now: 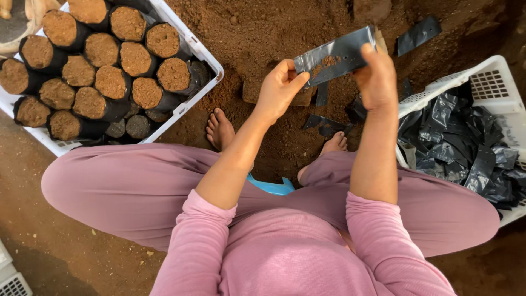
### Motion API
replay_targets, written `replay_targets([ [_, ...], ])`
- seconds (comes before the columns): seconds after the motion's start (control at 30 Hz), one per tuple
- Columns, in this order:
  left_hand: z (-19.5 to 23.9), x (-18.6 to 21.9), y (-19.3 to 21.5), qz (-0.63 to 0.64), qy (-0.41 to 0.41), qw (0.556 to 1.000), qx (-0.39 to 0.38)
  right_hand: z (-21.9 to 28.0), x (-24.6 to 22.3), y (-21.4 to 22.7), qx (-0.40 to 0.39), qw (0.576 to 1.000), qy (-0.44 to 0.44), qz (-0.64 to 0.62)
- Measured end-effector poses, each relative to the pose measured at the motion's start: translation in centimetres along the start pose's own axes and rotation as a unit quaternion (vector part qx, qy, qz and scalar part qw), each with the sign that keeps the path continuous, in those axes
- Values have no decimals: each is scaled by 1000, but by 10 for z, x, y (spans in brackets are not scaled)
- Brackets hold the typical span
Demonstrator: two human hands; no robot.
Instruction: The person fills black plastic nursery bags with soil from a large pile, folds the tops, and places the filled bags into a white crate. The process is repeated continuously.
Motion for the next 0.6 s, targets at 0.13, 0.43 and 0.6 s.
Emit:
replay_targets([
  [0.13, 5, 20, 16, 3, -69, 996, 52, -4, -8, 10, -53, 995, 35, 74],
  [0.43, 27, 61, -2, -15, -86, 995, 41, 28, 14, -64, -72, 993, -90, 32],
  [0.6, 29, 72, 9, -103, -171, 976, 89, 34, 2, -69, -78, 996, -7, 46],
])
Point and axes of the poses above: each hand's wrist, its own z-axis away from the middle knuckle, its own y-axis out of the back of the hand, x = y × z, the point moved 1 cm from there along -z, towards the middle knuckle, and after that the axes turned 13 degrees about x, right-handed, at the moved point
